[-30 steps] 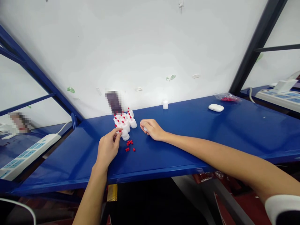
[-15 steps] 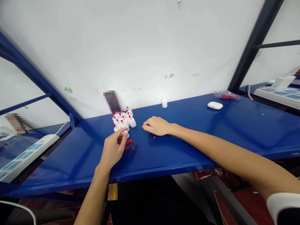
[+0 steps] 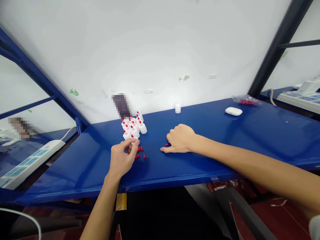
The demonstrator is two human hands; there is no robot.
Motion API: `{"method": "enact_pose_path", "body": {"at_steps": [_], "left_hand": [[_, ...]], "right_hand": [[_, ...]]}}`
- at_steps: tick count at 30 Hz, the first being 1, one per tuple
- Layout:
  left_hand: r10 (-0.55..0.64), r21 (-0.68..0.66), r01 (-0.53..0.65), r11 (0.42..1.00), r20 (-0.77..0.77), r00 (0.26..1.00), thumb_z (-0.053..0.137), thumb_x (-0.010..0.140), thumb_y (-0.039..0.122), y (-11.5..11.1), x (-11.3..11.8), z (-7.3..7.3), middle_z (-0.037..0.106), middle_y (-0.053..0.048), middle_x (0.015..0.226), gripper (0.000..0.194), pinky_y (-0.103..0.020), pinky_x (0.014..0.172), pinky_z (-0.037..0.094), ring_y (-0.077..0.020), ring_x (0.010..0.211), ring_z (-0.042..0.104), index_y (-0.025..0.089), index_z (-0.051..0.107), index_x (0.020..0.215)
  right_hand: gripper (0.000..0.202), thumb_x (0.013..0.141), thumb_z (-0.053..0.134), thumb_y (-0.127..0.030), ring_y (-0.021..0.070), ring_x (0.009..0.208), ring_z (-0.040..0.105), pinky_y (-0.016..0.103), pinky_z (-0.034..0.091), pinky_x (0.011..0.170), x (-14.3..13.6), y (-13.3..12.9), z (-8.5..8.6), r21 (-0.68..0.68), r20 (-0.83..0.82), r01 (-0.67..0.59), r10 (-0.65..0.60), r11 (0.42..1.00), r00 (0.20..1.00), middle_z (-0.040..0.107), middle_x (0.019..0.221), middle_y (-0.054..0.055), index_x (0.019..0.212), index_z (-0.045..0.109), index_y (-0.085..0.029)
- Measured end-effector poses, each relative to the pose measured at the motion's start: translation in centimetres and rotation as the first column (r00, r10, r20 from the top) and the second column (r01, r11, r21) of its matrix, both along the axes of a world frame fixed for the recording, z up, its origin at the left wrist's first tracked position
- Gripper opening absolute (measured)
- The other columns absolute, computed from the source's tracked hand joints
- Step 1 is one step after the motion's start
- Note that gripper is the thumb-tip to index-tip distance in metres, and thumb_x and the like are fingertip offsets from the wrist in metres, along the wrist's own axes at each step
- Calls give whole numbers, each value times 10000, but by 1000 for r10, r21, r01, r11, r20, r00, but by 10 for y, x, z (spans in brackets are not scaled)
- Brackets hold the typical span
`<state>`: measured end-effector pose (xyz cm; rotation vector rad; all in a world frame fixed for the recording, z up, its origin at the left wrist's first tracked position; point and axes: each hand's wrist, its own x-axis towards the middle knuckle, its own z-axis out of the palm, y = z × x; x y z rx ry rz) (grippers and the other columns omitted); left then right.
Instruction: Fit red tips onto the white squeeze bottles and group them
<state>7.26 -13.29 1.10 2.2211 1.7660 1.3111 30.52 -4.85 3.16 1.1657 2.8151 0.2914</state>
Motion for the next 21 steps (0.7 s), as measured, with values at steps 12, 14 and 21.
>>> {"method": "enact_pose_path", "body": {"at_steps": [12,14,21], "left_hand": [[-63,-29,61,998,-52,997,535,924,311,1,1,-1,582,40,564,230,-219,578,362,-78,512,506,173,684,815],[-70,-41,67,997,-55,996,530,925,311,1,1,-1,591,36,573,230,-221,581,363,-82,522,512,175,682,819],[-73,-66,69,995,-61,995,519,928,315,0,1,-1,590,31,576,231,-226,585,366,-93,540,521,183,677,825]], "right_hand": [[575,949,343,-523,279,614,685,323,349,548,-7,-12,-8,107,9,21,-22,994,1000,692,647,145,722,695,-130],[557,953,342,-499,272,610,683,319,346,547,-7,-12,-8,105,10,27,-28,994,1000,694,653,144,723,690,-130],[563,959,318,-494,276,590,678,319,329,524,-8,-14,-7,122,21,34,-37,992,999,686,635,136,724,680,-132]]}}
